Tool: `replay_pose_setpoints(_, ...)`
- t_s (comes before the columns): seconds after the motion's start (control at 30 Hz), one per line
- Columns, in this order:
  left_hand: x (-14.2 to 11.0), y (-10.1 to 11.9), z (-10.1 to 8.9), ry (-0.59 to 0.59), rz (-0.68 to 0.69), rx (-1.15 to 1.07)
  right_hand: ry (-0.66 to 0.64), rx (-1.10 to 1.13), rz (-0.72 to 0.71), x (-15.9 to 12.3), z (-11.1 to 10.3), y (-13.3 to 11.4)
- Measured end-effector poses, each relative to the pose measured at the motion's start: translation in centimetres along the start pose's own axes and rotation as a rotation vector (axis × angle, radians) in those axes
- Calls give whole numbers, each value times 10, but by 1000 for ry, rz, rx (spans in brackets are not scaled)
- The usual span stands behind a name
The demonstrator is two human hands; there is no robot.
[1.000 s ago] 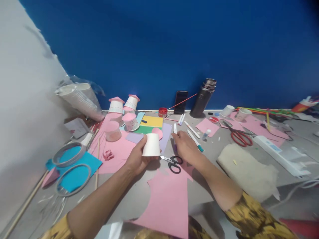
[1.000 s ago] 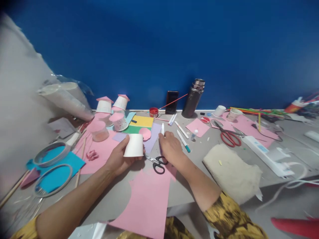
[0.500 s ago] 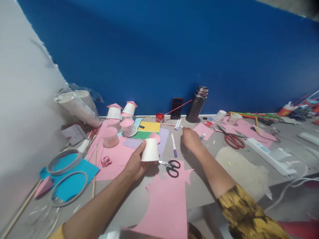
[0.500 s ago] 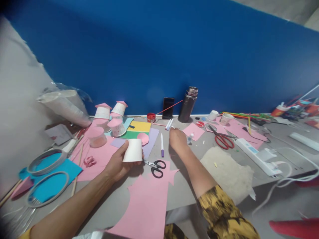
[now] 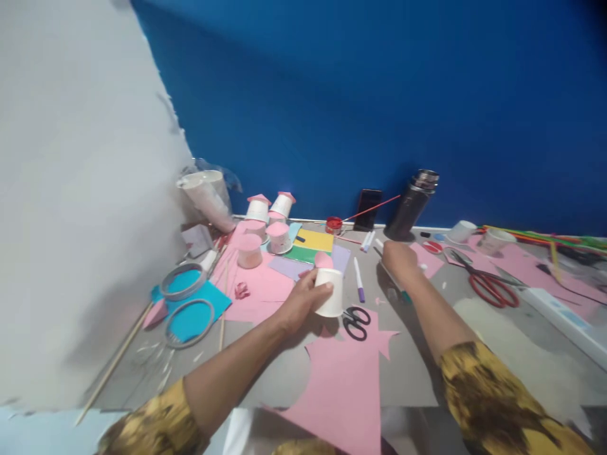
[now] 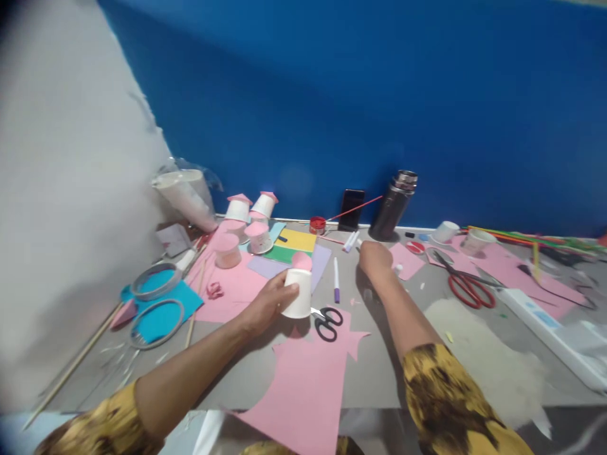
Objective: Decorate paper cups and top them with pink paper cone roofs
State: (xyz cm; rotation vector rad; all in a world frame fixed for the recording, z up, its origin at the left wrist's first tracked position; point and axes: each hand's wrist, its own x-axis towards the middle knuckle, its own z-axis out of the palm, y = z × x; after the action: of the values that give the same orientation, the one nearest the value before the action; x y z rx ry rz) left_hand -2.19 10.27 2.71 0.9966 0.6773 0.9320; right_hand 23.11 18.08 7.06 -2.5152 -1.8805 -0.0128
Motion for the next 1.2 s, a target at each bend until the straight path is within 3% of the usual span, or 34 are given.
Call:
replay_pose_setpoints(0.13,0,-3,-4,17,-8,57,90,75,-79,-16,-10,-4)
replay_pose_setpoints(0.3,3,-9,-11,-74,71,255,78,619,-349,-37,8,-2)
replay_pose_setpoints(0.43,1,-6,-11,-181,91,409,82,774,-249,-34,30,8)
replay_pose_setpoints(0.63,-3,6,-7,-211,151,495,127,682,-158,-29,45,10)
replay_pose_setpoints(0.8,-1,1,-8,-131,210,363,150,627,-129,-31,46,12)
replay_pose_setpoints(0.97,3,-3,-9,120,257,313,62,657,-271,-52,33,0)
replay_pose_setpoints(1.03,3,-2,-11,186,347,396,39,697,-391,-68,23,-10)
replay_pose_setpoints(1.1,3,0,-14,206,525,590,4,709,-600,-84,14,-19)
replay_pose_setpoints(1.2,3,4,-17,119,834,1033,-1,537,-762,-101,6,-27)
